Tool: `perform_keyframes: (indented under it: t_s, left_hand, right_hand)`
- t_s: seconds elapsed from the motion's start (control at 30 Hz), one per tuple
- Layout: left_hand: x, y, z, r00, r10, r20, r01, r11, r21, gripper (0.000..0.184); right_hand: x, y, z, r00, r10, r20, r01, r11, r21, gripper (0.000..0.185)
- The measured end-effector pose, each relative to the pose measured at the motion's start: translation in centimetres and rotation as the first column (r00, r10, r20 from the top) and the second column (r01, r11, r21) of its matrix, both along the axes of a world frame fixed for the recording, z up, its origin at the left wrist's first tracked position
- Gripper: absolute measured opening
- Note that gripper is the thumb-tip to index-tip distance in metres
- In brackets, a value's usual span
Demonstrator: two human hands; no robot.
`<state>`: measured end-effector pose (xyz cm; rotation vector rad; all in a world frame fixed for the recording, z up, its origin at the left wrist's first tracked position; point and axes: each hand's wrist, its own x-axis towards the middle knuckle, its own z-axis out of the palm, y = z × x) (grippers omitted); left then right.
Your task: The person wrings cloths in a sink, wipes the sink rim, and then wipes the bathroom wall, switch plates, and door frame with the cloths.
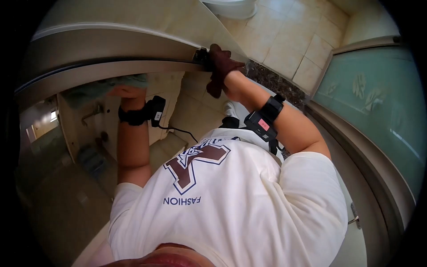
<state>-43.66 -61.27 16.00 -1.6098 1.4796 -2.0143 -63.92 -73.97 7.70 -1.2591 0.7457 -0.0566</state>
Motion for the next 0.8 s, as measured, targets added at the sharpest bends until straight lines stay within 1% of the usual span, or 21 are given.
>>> perform_keyframes:
  t_s: [0.03,0.07,0.1,0.13,0.17,0.23,0.27,0.33,0.37,0.4,0.43,0.5,0.57,0.6,0.63,0.73,0.8]
  left_hand:
    - [0.2,0.2,0.0,0.986,0.105,0.129,-0.106,0.994,-0.002,0.05]
    - [1.0,0.7,-0.8,0.999,-0.001,-0.039,0.001,1.0,-0.003,0.049]
    - [2.1,1.3,-1.8,0.973,-0.108,-0.204,0.106,0.994,-0.023,0.049]
    - [3.0,1.8,-2.6,0.908,-0.214,-0.36,0.205,0.977,-0.061,0.049]
    - [3.6,2.5,-3.2,0.809,-0.31,-0.5,0.293,0.949,-0.114,0.049]
    - [3.0,2.0,-2.5,0.675,-0.401,-0.62,0.373,0.91,-0.182,0.049]
    - [1.8,0.8,-1.0,0.836,-0.289,-0.466,0.27,0.957,-0.109,0.05]
    - [1.5,-0.2,-0.2,0.944,-0.163,-0.288,0.155,0.987,-0.051,0.051]
    - [1.6,0.5,-1.0,0.697,-0.311,-0.646,0.284,0.947,-0.15,0.057]
    - [1.3,0.2,-0.8,0.51,-0.358,-0.782,0.33,0.921,-0.207,0.06]
    - [1.0,-0.1,-0.6,0.3,-0.404,-0.864,0.35,0.89,-0.294,0.063]
    - [-2.1,-3.7,2.4,0.353,-0.422,-0.835,0.274,0.9,-0.339,0.073]
    - [-5.3,-6.9,6.2,0.411,-0.438,-0.8,0.202,0.899,-0.389,0.084]
    - [-6.0,-6.8,7.1,0.442,-0.45,-0.775,0.169,0.891,-0.421,0.09]
    - [-5.6,-5.8,7.6,0.426,-0.402,-0.81,0.229,0.914,-0.334,0.096]
    - [-5.5,-5.6,7.4,0.402,-0.431,-0.808,0.259,0.9,-0.352,0.094]
    - [-5.2,-5.1,6.9,0.398,-0.442,-0.804,0.283,0.893,-0.35,0.092]
  right_hand:
    - [0.1,-0.3,0.7,0.994,0.11,-0.018,-0.111,0.967,-0.231,0.037]
    - [0.1,-0.6,0.4,0.982,0.18,-0.054,-0.188,0.915,-0.357,0.036]
    - [0.4,-0.7,-0.5,0.973,0.215,-0.082,-0.23,0.893,-0.387,0.036]
    - [0.6,-0.9,-2.0,0.968,0.229,-0.105,-0.252,0.895,-0.368,0.036]
    - [0.9,-1.0,-3.8,0.965,0.233,-0.12,-0.258,0.919,-0.299,0.036]
    - [1.7,-1.3,-7.2,0.971,0.205,-0.122,-0.218,0.971,-0.102,0.036]
    - [2.2,-1.3,-8.3,0.978,0.176,-0.112,-0.178,0.984,-0.002,0.036]
    - [2.7,-1.5,-7.1,0.992,0.109,-0.067,-0.099,0.986,0.136,0.037]
    - [2.7,-1.5,-6.6,0.997,0.076,-0.03,-0.069,0.982,0.175,0.038]
    - [2.6,-1.8,-4.5,0.999,0.052,0.011,-0.053,0.98,0.193,0.038]
    - [2.6,-2.2,-2.4,0.997,0.028,0.072,-0.041,0.983,0.179,0.039]
    - [2.5,-3.0,2.0,0.968,-0.01,0.25,-0.015,0.995,0.097,0.041]
    - [2.9,-3.1,5.7,0.877,-0.004,0.48,0.061,0.993,-0.102,0.043]
    - [3.5,-2.7,6.8,0.81,0.028,0.586,0.125,0.968,-0.219,0.044]
    - [4.2,-2.3,7.5,0.745,0.075,0.663,0.193,0.927,-0.323,0.045]
    - [5.4,-1.3,8.0,0.62,0.223,0.752,0.343,0.784,-0.516,0.049]
    - [5.9,-1.3,7.2,0.611,0.252,0.75,0.361,0.755,-0.548,0.052]
